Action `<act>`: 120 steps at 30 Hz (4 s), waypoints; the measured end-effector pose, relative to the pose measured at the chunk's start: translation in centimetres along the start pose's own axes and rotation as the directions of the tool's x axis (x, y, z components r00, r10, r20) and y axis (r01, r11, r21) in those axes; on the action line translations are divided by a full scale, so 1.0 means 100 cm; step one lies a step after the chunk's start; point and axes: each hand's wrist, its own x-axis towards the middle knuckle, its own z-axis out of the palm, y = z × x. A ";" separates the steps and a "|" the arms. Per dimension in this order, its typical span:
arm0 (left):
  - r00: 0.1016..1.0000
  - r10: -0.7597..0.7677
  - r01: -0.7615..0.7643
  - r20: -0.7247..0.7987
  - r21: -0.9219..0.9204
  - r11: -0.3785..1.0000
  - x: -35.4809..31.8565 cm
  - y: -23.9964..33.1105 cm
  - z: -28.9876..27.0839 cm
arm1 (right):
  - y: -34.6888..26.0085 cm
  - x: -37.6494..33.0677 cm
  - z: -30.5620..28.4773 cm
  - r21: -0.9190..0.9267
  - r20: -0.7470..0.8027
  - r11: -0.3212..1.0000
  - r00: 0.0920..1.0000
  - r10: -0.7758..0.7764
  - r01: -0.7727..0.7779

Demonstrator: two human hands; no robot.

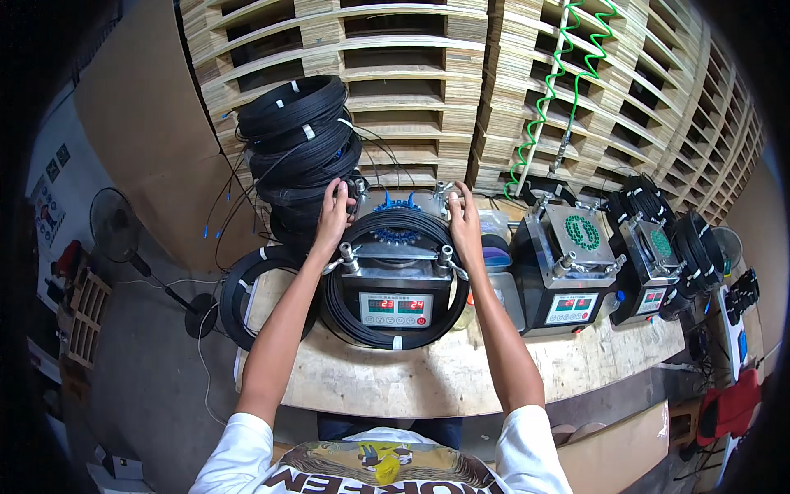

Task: The recorder is loading fiber optic connectors into a polishing machine circular jig.

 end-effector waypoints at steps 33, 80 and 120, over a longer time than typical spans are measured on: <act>1.000 -0.001 0.000 -0.026 -0.048 0.999 0.000 -0.001 0.002 | 0.001 0.000 -0.001 0.123 -0.026 0.992 0.999 -0.024 0.027; 1.000 0.020 -0.018 -0.017 0.077 0.997 0.003 -0.005 -0.004 | -0.011 -0.004 0.003 0.058 -0.037 0.996 0.996 0.075 -0.073; 0.999 0.029 -0.031 0.030 0.035 0.999 0.008 -0.013 -0.001 | -0.006 -0.003 0.002 0.104 -0.023 0.995 1.000 -0.005 0.007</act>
